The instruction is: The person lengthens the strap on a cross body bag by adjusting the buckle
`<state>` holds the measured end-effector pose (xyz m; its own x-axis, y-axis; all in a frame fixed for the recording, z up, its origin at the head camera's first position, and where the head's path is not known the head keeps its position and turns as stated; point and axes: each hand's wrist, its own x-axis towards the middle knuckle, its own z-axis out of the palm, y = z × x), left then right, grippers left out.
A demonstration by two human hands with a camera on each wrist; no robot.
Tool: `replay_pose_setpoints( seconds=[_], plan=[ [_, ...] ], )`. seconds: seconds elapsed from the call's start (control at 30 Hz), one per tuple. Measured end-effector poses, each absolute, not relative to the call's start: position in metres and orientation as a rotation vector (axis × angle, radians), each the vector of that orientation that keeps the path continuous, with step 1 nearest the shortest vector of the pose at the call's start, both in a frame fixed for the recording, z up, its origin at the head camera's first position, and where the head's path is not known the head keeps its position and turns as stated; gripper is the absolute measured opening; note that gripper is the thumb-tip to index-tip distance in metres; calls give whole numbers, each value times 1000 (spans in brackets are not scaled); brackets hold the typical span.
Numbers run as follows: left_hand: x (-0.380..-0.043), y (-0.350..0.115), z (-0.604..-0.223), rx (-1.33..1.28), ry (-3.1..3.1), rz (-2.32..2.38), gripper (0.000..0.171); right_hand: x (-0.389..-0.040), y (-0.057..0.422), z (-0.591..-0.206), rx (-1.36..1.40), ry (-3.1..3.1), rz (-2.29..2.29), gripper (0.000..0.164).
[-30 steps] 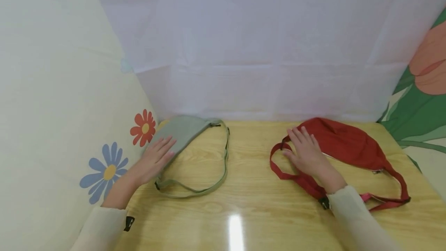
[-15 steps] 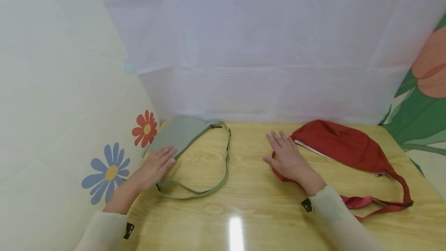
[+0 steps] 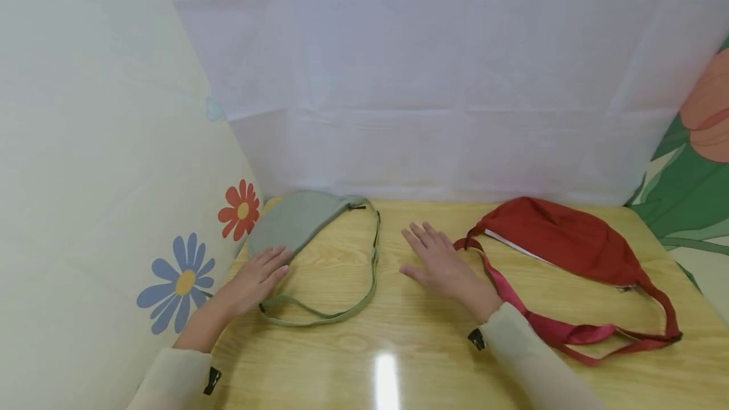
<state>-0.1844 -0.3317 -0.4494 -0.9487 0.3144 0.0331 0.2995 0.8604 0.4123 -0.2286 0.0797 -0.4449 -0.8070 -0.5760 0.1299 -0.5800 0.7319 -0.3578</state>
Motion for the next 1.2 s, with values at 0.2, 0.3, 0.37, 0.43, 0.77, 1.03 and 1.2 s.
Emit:
replay_pose_setpoints(
  seconds=[0.2,0.3,0.37,0.43,0.77,1.03,1.2],
  plan=[
    [-183,-333,-451,496,3003,649,54,-225,61,-446,1046,-2947,612,73],
    [-182,-334,-453,489,2998,651,53,-223,51,-448,1101,-2951,581,73],
    [-182,-335,-454,486,2996,646,54,-222,45,-449,1137,-2943,556,72],
    [-181,-335,-455,481,2992,648,54,-221,39,-450,1164,-2940,544,73],
    [-177,-336,-457,477,2968,665,54,-216,14,-457,1294,-2950,512,72],
    [-176,-338,-457,466,2941,683,53,-213,0,-465,1416,-2927,412,68],
    [-175,-340,-456,447,2933,703,53,-211,-7,-465,1475,-2936,334,61]
  ],
)
